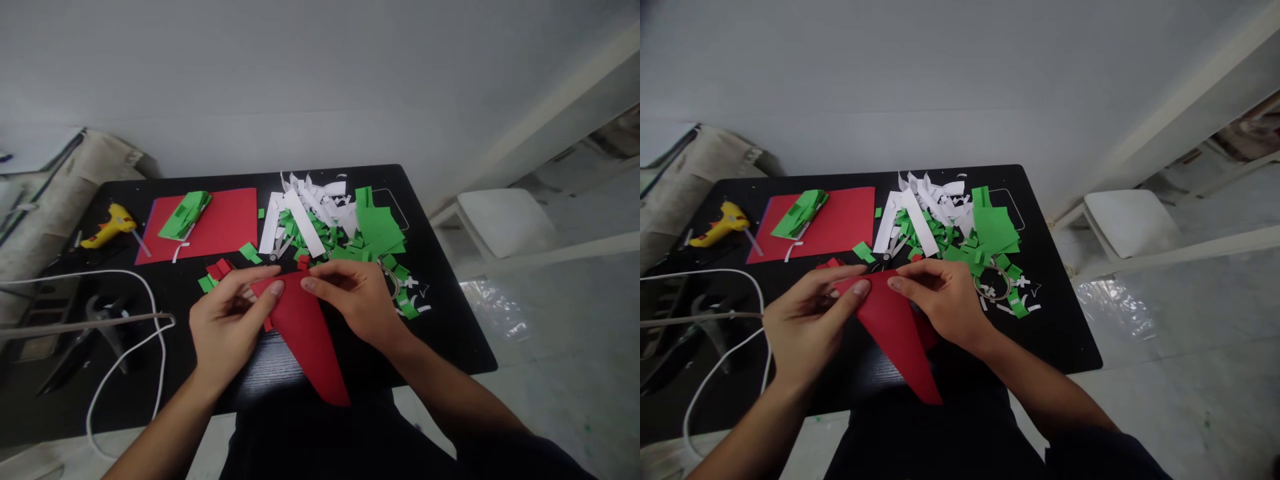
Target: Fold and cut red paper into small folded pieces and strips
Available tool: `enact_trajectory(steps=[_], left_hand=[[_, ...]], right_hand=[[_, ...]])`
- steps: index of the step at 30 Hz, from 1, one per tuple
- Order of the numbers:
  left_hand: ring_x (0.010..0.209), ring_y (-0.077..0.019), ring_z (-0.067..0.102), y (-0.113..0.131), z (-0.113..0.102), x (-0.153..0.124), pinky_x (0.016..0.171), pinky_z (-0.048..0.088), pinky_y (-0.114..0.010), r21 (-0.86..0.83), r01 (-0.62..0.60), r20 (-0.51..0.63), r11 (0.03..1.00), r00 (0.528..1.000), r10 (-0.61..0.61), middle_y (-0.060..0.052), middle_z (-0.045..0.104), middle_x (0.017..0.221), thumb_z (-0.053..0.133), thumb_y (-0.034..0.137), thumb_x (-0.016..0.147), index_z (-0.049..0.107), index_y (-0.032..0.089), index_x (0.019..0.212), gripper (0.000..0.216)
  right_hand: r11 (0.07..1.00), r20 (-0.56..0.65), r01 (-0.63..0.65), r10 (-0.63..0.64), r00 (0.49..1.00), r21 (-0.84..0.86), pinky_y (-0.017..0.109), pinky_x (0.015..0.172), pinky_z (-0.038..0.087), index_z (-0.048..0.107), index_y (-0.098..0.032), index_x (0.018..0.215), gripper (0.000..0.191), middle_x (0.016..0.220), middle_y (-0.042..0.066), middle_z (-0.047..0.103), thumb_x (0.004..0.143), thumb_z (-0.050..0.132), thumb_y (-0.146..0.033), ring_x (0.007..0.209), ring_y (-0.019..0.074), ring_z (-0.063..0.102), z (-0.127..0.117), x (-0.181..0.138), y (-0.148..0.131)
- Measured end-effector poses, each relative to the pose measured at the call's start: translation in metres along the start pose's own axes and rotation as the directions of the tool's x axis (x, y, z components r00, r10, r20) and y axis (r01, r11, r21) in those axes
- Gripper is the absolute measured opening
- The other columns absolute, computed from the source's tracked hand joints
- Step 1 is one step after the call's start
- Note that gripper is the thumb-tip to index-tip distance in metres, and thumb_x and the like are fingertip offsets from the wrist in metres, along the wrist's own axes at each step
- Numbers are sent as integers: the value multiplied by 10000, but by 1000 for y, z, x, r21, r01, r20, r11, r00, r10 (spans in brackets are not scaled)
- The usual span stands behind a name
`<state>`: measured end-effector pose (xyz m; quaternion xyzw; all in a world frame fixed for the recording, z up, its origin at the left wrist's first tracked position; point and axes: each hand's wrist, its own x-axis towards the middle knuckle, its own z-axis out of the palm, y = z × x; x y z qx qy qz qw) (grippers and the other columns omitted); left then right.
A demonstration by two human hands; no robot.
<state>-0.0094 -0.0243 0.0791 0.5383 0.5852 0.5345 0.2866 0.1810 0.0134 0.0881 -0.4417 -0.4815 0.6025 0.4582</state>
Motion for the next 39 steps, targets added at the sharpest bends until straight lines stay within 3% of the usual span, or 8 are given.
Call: enact_trajectory(steps=[4, 10, 16, 22, 27, 31, 36, 39], left_hand=[[636, -102, 670, -8, 0, 4, 648, 568, -210, -235, 169, 10, 957, 985, -171, 18, 764, 735, 877, 279, 819, 817, 254, 1006, 198], [626, -123, 700, -14, 4, 3, 662, 585, -221, -357, 302, -13, 884, 945, -328, 9, 766, 682, 924, 299, 753, 802, 196, 861, 193], [632, -106, 666, -17, 8, -1, 639, 552, -190, -427, 308, 60, 850, 948, -313, 13, 742, 697, 876, 352, 821, 811, 193, 934, 205], [580, -106, 607, -23, 8, -6, 579, 510, -194, -320, 238, -30, 917, 965, -261, 21, 686, 634, 858, 352, 836, 769, 175, 779, 206], [577, -96, 586, -21, 13, -10, 567, 495, -177, -359, 258, 83, 897, 966, -244, 12, 688, 653, 799, 387, 898, 767, 170, 806, 238], [538, -79, 550, -19, 15, -11, 541, 472, -158, -315, 252, 62, 915, 967, -245, 26, 655, 594, 801, 369, 896, 739, 167, 709, 282], [588, -103, 605, -21, 17, -16, 602, 514, -186, -341, 294, 132, 893, 955, -264, 15, 696, 645, 780, 376, 911, 768, 179, 780, 237], [560, -103, 588, -24, 13, -15, 579, 499, -193, -305, 304, 139, 903, 952, -273, 13, 695, 629, 779, 365, 909, 760, 177, 760, 241]], right_hand=[[1000, -41, 17, -18, 999, -17, 332, 752, 643, 839, -258, 822, 140, 832, 10, 823, 721, 929, -295, 774, 185, 765, -1, 0, 0], [999, -74, 42, -44, 996, -20, 322, 732, 648, 831, -250, 806, 141, 800, 6, 818, 723, 929, -309, 742, 177, 766, -1, 1, 2], [1000, -73, 1, -2, 997, -6, 330, 752, 644, 827, -236, 814, 178, 807, 11, 817, 723, 928, -351, 746, 179, 762, 0, 3, 4], [1000, -93, -4, 5, 996, 8, 308, 696, 607, 820, -246, 798, 138, 787, 4, 804, 734, 912, -327, 715, 164, 734, 2, 2, 7], [998, -127, -35, 41, 991, 43, 325, 745, 608, 827, -241, 815, 171, 833, 25, 812, 721, 915, -354, 763, 175, 738, 4, 0, 7], [996, -129, -69, 76, 989, 60, 326, 738, 603, 827, -236, 807, 179, 813, 26, 804, 717, 914, -363, 754, 177, 731, 4, -1, 7], [995, -169, -49, 63, 984, 90, 332, 770, 610, 816, -238, 804, 164, 813, 15, 798, 726, 912, -344, 763, 177, 731, 4, 0, 9], [995, -121, -72, 79, 990, 64, 344, 794, 612, 803, -232, 834, 173, 847, 23, 800, 762, 888, -364, 795, 187, 739, -1, 2, 12]])
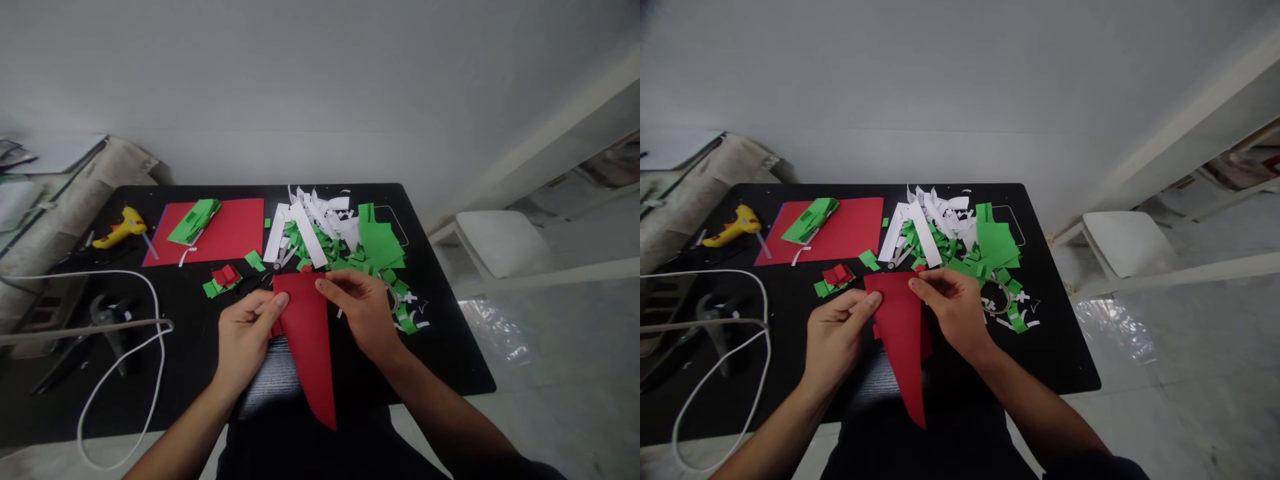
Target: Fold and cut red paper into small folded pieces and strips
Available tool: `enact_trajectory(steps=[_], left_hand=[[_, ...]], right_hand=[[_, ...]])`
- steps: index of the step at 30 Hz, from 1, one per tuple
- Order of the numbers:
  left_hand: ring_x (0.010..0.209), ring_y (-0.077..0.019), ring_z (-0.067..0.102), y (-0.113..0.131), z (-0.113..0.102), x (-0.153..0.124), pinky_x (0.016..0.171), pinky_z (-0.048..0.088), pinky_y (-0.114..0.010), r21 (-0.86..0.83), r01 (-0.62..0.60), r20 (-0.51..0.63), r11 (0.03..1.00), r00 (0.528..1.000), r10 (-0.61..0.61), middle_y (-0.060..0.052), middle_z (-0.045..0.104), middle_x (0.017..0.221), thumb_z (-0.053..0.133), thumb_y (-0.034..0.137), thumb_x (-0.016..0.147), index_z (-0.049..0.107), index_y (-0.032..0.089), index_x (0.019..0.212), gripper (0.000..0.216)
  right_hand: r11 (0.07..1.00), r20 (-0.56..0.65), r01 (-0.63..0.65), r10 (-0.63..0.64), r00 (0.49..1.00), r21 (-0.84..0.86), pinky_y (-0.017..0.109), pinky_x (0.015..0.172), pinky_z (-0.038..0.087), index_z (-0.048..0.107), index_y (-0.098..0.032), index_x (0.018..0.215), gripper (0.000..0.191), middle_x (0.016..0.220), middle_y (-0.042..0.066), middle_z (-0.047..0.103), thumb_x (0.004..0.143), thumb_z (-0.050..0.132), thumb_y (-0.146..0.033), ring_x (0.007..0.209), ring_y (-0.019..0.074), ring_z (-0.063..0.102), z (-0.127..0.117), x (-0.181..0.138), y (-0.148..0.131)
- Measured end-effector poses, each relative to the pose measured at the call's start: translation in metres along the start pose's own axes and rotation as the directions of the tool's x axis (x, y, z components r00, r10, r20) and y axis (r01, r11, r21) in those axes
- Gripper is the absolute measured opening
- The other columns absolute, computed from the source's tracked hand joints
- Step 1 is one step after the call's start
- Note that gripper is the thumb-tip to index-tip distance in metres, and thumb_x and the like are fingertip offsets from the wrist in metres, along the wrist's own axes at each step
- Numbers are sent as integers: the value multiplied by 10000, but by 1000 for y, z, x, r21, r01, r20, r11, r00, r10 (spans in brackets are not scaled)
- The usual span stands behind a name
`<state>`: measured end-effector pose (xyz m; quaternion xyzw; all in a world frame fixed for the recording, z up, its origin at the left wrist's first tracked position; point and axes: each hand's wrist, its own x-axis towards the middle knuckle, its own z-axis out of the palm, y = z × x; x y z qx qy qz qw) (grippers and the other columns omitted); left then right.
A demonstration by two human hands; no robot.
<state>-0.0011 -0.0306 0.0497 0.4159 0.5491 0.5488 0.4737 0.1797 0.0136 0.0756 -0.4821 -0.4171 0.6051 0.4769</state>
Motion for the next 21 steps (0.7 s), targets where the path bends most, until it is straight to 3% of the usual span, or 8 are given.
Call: enact_trajectory(steps=[6, 8, 11, 13, 17, 21], left_hand=[[575, -113, 571, 9, -11, 9, 567, 461, -209, 146, 19, 184, 989, 982, -46, -4, 685, 642, 735, 389, 926, 736, 168, 736, 292], [537, -92, 481, 14, -9, 12, 521, 381, -197, 207, -7, 294, 978, 954, -55, 22, 586, 568, 737, 385, 914, 678, 159, 671, 338], [515, -73, 339, 18, -3, 15, 492, 280, -200, 253, -73, 413, 965, 910, -40, 62, 418, 529, 712, 378, 917, 602, 157, 629, 380], [521, -76, 325, 19, -1, 15, 494, 272, -200, 263, -74, 443, 962, 895, -51, 68, 400, 544, 666, 393, 948, 620, 160, 683, 356], [545, -92, 446, 16, -15, 13, 513, 349, -195, 309, 16, 483, 951, 858, -172, 36, 558, 609, 652, 425, 961, 667, 164, 773, 322], [549, -101, 500, 9, -44, 12, 517, 391, -190, 337, 45, 430, 940, 881, -196, 30, 566, 601, 737, 430, 901, 658, 163, 686, 352]], right_hand=[[994, 235, 10, 16, 972, -110, 333, 826, 599, 775, -229, 948, 299, 943, 24, 795, 737, 916, -386, 878, 189, 745, -12, 10, -3], [975, 327, 85, -13, 945, -207, 320, 834, 581, 789, -231, 991, 289, 977, 25, 800, 761, 906, -361, 910, 188, 742, -12, 12, -8], [928, 408, 179, -33, 912, -327, 299, 764, 547, 803, -216, 864, 131, 831, 9, 784, 825, 854, -330, 806, 171, 716, -8, 14, -16], [920, 385, 187, -43, 922, -345, 295, 716, 524, 795, -209, 800, 135, 775, 6, 768, 854, 820, -330, 739, 161, 687, -7, 14, -17], [937, 192, 153, -96, 977, -313, 305, 719, 508, 782, -210, 816, 175, 820, 19, 774, 845, 817, -379, 762, 174, 678, -20, 19, -14], [959, 31, 70, -64, 998, -274, 301, 679, 497, 754, -209, 840, 279, 807, 18, 742, 838, 821, -480, 752, 183, 659, -46, 22, -8]])
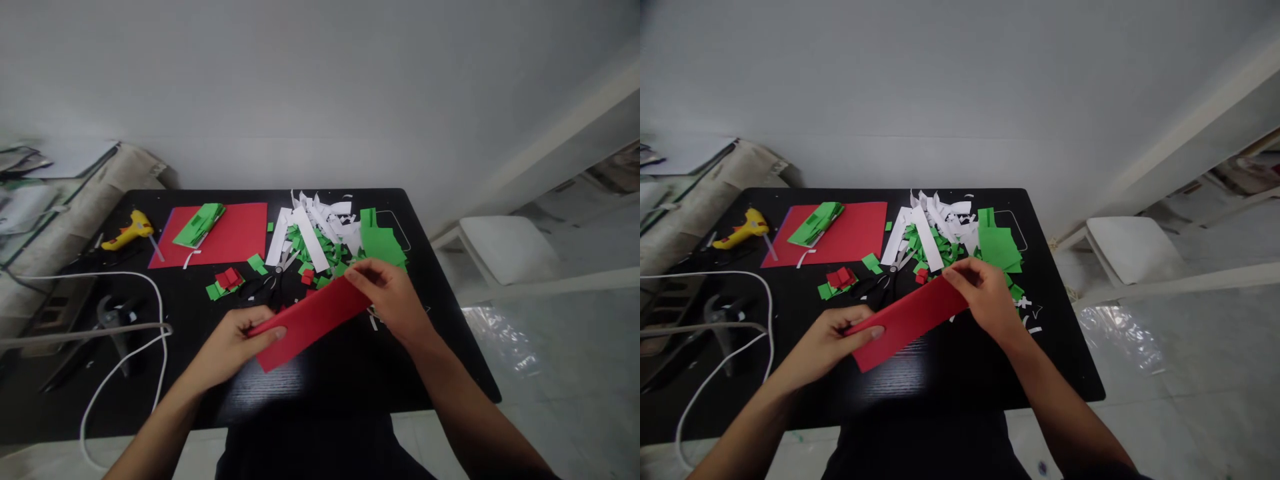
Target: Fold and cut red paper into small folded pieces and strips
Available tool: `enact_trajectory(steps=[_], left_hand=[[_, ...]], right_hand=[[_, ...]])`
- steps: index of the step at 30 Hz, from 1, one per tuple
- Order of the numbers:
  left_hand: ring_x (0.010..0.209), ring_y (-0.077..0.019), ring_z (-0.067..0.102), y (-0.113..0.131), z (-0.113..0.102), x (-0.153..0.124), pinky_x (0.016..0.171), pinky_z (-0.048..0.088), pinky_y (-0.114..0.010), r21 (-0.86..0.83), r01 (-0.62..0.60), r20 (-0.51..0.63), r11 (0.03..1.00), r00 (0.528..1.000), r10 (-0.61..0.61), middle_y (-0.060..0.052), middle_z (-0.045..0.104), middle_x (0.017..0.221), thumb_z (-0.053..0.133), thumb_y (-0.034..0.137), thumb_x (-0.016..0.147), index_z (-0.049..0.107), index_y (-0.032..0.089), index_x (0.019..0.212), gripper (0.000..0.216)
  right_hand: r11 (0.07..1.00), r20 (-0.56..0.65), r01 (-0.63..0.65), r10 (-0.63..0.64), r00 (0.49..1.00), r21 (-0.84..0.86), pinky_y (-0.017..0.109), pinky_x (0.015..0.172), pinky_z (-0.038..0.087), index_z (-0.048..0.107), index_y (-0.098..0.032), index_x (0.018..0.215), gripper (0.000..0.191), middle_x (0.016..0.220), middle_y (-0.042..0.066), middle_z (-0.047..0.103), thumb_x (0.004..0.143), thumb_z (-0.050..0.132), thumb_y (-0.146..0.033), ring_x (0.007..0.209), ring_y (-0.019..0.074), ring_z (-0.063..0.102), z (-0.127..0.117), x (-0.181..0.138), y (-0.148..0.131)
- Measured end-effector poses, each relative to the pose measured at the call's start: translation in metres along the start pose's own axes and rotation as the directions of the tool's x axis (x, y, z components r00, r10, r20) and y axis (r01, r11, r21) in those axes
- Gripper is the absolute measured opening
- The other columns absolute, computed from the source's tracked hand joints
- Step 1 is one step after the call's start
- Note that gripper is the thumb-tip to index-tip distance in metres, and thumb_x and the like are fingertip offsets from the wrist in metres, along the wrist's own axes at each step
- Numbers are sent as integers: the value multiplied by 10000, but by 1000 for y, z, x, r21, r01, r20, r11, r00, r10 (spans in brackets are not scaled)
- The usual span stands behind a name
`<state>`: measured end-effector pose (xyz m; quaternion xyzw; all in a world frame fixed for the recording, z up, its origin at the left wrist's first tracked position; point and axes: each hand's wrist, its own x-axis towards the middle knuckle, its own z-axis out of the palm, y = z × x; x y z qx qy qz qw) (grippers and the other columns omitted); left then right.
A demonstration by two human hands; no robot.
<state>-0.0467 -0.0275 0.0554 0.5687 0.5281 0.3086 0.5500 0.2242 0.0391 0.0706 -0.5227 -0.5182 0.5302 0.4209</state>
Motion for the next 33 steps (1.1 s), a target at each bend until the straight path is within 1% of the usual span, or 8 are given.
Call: enact_trajectory(steps=[2, 5, 8, 10, 15, 19, 24, 33], left_hand=[[572, -115, 553, -9, -8, -4, 547, 444, -200, -70, 28, -86, 997, 996, -34, 14, 610, 623, 795, 430, 857, 700, 160, 703, 325], [609, -144, 627, -19, -12, -6, 600, 516, -233, -266, 0, -294, 964, 952, -81, -15, 698, 701, 820, 428, 845, 761, 164, 858, 272], [538, -110, 577, -20, -7, -4, 547, 470, -200, -265, -59, -395, 962, 917, -52, 15, 639, 621, 789, 413, 888, 730, 170, 814, 261], [491, -93, 535, -13, 0, -1, 496, 432, -189, -192, -47, -353, 980, 935, -24, 26, 614, 604, 770, 422, 903, 715, 172, 797, 277], [471, -80, 508, 12, 22, 7, 451, 419, -182, -56, -83, -188, 995, 980, 71, 23, 624, 637, 741, 406, 911, 722, 170, 797, 263], [482, -83, 543, 20, 29, 6, 445, 440, -172, -26, -139, -195, 990, 972, 131, 15, 666, 669, 725, 373, 919, 732, 177, 842, 211], [458, -107, 608, 14, 26, -2, 451, 496, -173, -69, -119, -245, 991, 965, 99, 17, 655, 558, 710, 373, 928, 709, 170, 862, 213], [503, -133, 690, 21, 34, -4, 489, 566, -197, -87, -161, -174, 983, 974, 144, -3, 712, 589, 726, 320, 933, 717, 168, 866, 166]], right_hand=[[999, 14, -30, 30, 999, -15, 297, 672, 505, 734, -204, 828, 300, 785, 13, 719, 841, 812, -493, 734, 178, 651, -11, -3, 4], [992, 220, -62, 86, 972, -111, 298, 687, 536, 712, -200, 806, 283, 777, 9, 707, 875, 780, -466, 731, 172, 658, -24, -11, 9], [959, 536, -55, 203, 819, -279, 299, 688, 560, 730, -209, 814, 191, 802, 15, 737, 881, 786, -379, 751, 179, 689, -29, -18, 11], [945, 627, -27, 239, 742, -327, 318, 730, 585, 758, -219, 902, 144, 882, 30, 775, 864, 812, -346, 793, 189, 718, -22, -22, 11], [993, 499, -92, 120, 858, -79, 388, 976, 594, 688, -236, 1234, 532, 1211, 75, 765, 760, 916, -317, 1095, 235, 743, 22, -26, 4], [987, 473, -148, 97, 876, 70, 377, 930, 609, 705, -212, 1134, 411, 1093, 59, 795, 795, 887, -357, 1014, 227, 766, 42, -25, 0], [974, 484, -212, 151, 862, 74, 332, 837, 601, 727, -198, 1031, 335, 1031, 46, 795, 786, 887, -361, 914, 201, 760, 34, -24, 0], [983, 359, -130, 75, 930, 132, 282, 718, 534, 729, -225, 979, 249, 906, 5, 760, 792, 858, -327, 806, 161, 702, 40, -24, 0]])
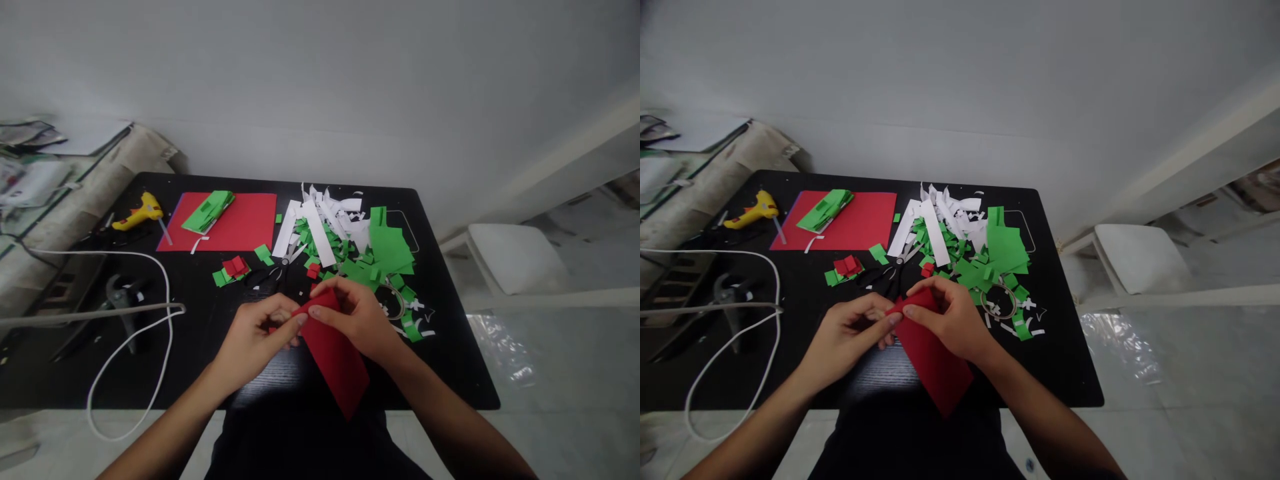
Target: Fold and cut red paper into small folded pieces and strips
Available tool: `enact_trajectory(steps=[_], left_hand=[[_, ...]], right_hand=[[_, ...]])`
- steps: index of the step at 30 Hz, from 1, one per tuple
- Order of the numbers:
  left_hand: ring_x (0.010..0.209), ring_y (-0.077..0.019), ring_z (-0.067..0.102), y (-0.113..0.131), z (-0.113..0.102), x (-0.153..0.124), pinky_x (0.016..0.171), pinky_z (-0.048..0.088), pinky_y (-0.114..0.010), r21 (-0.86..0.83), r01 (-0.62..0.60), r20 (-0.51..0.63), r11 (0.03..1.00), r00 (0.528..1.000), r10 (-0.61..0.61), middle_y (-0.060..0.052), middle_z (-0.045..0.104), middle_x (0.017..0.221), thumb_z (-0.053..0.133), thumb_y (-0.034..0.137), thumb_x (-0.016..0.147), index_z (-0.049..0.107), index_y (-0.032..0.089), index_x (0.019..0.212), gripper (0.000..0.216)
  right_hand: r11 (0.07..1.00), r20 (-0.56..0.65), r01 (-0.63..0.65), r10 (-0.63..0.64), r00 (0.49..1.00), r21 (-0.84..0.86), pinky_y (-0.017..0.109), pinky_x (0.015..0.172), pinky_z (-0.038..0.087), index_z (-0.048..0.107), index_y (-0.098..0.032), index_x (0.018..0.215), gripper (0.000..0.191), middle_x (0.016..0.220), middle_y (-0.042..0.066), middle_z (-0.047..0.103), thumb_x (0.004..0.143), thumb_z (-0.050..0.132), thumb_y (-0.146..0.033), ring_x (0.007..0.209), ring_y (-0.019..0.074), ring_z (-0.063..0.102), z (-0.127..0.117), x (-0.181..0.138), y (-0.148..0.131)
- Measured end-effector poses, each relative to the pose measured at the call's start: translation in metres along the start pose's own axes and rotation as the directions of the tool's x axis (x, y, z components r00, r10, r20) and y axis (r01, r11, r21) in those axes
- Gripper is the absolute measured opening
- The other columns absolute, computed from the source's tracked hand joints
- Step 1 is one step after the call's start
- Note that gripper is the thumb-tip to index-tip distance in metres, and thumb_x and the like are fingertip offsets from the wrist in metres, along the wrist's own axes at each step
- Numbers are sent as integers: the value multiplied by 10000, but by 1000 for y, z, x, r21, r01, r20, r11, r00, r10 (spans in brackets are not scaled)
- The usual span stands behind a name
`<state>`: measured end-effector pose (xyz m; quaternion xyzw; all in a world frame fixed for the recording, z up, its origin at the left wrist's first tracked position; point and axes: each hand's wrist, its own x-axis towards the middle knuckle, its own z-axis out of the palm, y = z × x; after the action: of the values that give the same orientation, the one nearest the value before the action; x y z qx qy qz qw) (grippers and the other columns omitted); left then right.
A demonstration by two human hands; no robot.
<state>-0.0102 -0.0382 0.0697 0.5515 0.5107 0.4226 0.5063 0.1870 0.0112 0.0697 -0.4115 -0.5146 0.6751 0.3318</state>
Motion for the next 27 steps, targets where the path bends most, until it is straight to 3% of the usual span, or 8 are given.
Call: enact_trajectory(steps=[2, 5, 12, 19, 27], left_hand=[[547, -143, 725, 1, 1, -1, 541, 608, -211, -35, -41, -38, 999, 998, 40, 0, 738, 628, 751, 269, 912, 719, 172, 959, 112], [624, -151, 770, 1, 1, -3, 643, 656, -231, -67, -98, -92, 993, 992, 92, 1, 782, 706, 786, 195, 878, 714, 183, 1078, 213], [644, -164, 788, 2, 1, -5, 663, 670, -237, 18, -140, -92, 990, 986, 141, -22, 814, 757, 803, 177, 874, 775, 187, 1024, 153], [772, -143, 793, -2, -13, -4, 743, 638, -201, 208, -334, -15, 919, 939, 345, -20, 843, 912, 865, 163, 829, 815, 246, 1119, 305], [781, -147, 774, -8, -14, -3, 724, 621, -212, 250, -360, -24, 899, 926, 378, -21, 831, 910, 877, 201, 824, 824, 266, 1119, 307]], right_hand=[[1000, -14, -13, 13, 1000, -1, 285, 714, 532, 738, -227, 965, 243, 915, 9, 766, 786, 861, -335, 813, 165, 702, -1, -1, 0], [1000, -34, -25, 25, 999, 1, 289, 727, 534, 741, -232, 962, 239, 932, 12, 770, 788, 860, -344, 828, 169, 704, -3, -2, -2], [999, 0, -9, 9, 1000, -38, 278, 686, 519, 721, -229, 932, 284, 867, -14, 738, 728, 901, -311, 740, 151, 664, -2, -3, -7], [996, 28, -84, 83, 996, 33, 259, 639, 509, 730, -239, 918, 284, 846, -28, 726, 714, 915, -307, 690, 131, 640, -3, -2, -12], [996, 34, -88, 88, 996, 7, 262, 657, 508, 742, -228, 922, 298, 868, -15, 737, 709, 923, -331, 723, 134, 648, -2, -2, -13]])
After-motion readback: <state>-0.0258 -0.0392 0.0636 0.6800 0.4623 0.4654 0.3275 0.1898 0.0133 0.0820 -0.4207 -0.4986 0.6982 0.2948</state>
